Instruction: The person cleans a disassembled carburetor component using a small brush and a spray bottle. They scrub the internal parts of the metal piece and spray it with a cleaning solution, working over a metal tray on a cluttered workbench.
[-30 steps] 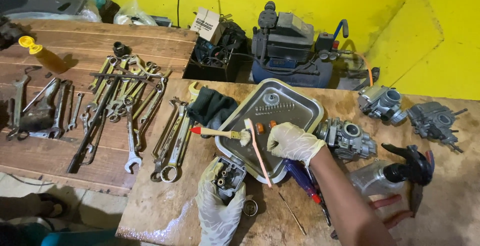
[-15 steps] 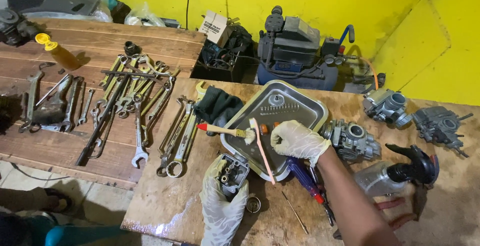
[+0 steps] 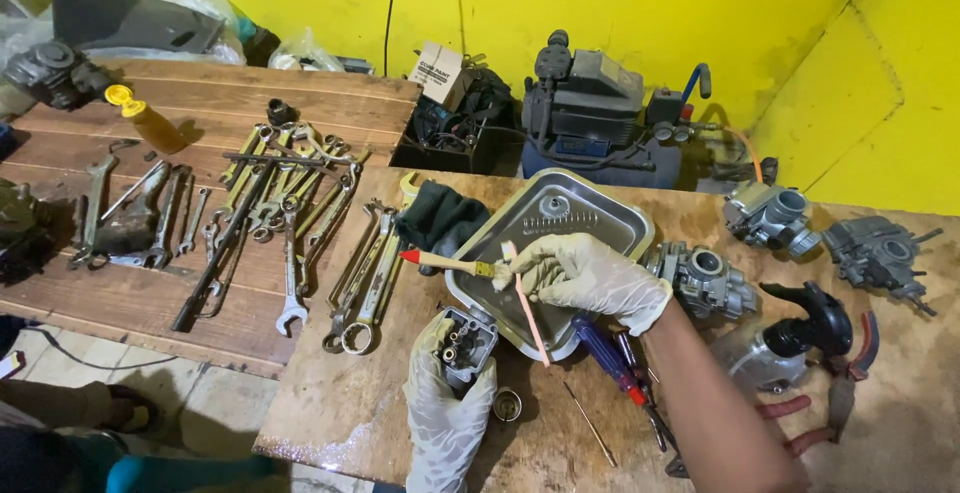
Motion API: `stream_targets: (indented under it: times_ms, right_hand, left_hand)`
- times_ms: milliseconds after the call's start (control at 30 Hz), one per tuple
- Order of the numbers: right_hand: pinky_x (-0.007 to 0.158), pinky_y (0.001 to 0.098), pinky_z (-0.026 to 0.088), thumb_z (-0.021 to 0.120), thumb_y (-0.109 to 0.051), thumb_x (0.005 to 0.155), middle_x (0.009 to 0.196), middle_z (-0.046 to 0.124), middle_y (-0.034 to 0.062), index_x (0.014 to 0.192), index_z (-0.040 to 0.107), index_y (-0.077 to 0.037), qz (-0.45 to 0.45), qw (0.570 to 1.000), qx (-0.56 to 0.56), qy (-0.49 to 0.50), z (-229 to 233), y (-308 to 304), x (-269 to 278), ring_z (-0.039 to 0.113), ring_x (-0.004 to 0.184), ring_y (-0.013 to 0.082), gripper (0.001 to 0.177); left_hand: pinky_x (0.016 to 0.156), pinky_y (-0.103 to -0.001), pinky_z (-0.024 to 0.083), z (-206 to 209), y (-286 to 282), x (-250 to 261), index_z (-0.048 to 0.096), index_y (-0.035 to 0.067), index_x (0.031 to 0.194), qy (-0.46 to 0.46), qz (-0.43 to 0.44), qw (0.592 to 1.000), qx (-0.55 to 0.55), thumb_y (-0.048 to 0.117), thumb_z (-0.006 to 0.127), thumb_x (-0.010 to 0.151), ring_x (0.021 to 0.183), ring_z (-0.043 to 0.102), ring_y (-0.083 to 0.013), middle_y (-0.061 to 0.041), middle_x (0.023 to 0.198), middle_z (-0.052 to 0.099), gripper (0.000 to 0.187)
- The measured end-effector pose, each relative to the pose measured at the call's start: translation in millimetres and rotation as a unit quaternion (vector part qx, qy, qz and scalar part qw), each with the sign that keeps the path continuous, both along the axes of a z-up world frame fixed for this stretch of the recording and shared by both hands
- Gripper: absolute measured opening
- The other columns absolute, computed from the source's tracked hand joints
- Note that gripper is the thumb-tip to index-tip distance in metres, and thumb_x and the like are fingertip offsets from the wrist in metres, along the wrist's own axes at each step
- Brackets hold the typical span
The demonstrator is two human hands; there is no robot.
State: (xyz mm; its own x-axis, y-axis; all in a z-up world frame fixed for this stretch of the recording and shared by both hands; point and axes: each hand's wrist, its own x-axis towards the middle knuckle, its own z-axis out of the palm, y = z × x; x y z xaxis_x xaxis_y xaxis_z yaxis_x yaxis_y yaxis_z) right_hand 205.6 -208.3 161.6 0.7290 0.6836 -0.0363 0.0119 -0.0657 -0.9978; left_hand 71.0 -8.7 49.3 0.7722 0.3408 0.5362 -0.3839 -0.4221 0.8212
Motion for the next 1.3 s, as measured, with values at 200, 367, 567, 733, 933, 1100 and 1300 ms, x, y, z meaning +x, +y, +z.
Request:
stream_targets:
  times_ms: [200,367,567,733,933,1100,1300]
  right_hand:
    - [0.087,0.0278,0.061,0.058,0.023,0.075,0.117,0.08,0.0192,0.11,0.074,0.001,0.019,0.999,0.035,-0.011,-5.9,-2.1,1.7,0.074,0.097,0.0161,0.044]
    - [0.088,0.0309,0.063,0.062,0.019,0.078,0.117,0.08,0.0201,0.113,0.073,0.003,0.02,0.999,0.041,0.003,-12.2,-4.2,4.0,0.075,0.098,0.017,0.04]
    - [0.086,0.0292,0.063,0.06,0.022,0.077,0.118,0.079,0.0202,0.114,0.073,0.003,0.027,0.999,0.039,-0.001,-9.8,-4.5,3.9,0.074,0.095,0.0158,0.044]
    - [0.083,0.0281,0.061,0.06,0.022,0.075,0.117,0.08,0.0205,0.109,0.074,0.002,0.025,0.999,0.046,0.004,-10.7,-3.1,2.8,0.073,0.091,0.014,0.041]
    - [0.084,0.0293,0.063,0.072,0.013,0.081,0.115,0.081,0.0202,0.111,0.074,0.003,0.008,0.999,0.038,-0.004,-13.3,0.2,3.5,0.075,0.092,0.0153,0.031]
    - [0.08,0.0299,0.066,0.068,0.02,0.079,0.113,0.08,0.0215,0.105,0.076,0.004,0.008,0.998,0.058,0.008,-16.6,0.4,4.5,0.077,0.09,0.0184,0.031]
    - [0.078,0.0294,0.065,0.064,0.018,0.081,0.102,0.082,0.0185,0.107,0.077,0.006,-0.015,0.999,0.019,0.035,-17.9,1.9,4.2,0.076,0.084,0.017,0.031]
  left_hand:
    - [0.112,-0.042,0.052,-2.2,-0.2,1.8,0.058,0.007,0.137,-0.032,0.008,0.999,0.027,0.013,0.081,0.079,0.129,0.065,-0.0321,-0.018,0.139,0.063,0.063]
    - [0.11,-0.042,0.053,-5.6,0.8,1.4,0.056,0.008,0.139,-0.033,0.008,0.999,0.033,0.017,0.082,0.081,0.128,0.065,-0.0319,-0.017,0.139,0.062,0.065]
    - [0.11,-0.041,0.054,-5.5,-0.2,2.7,0.057,0.007,0.137,-0.043,0.013,0.998,0.035,0.016,0.082,0.082,0.127,0.066,-0.0316,-0.017,0.137,0.063,0.062]
    - [0.11,-0.04,0.054,-3.9,-1.8,1.1,0.057,0.008,0.137,-0.03,0.002,1.0,0.006,0.011,0.082,0.08,0.127,0.066,-0.0304,-0.017,0.138,0.063,0.062]
    - [0.112,-0.041,0.051,-2.6,-1.2,-0.3,0.057,0.007,0.137,-0.023,0.002,1.0,0.004,0.013,0.081,0.08,0.129,0.064,-0.0306,-0.016,0.139,0.062,0.062]
    - [0.109,-0.038,0.052,-4.4,-1.4,-0.9,0.057,0.009,0.136,0.003,0.011,1.0,-0.001,0.016,0.082,0.079,0.127,0.066,-0.0285,-0.014,0.137,0.064,0.063]
    - [0.111,-0.039,0.052,-8.7,-1.3,0.2,0.058,0.009,0.136,-0.012,0.029,0.999,0.015,0.016,0.082,0.079,0.129,0.065,-0.0299,-0.015,0.139,0.063,0.063]
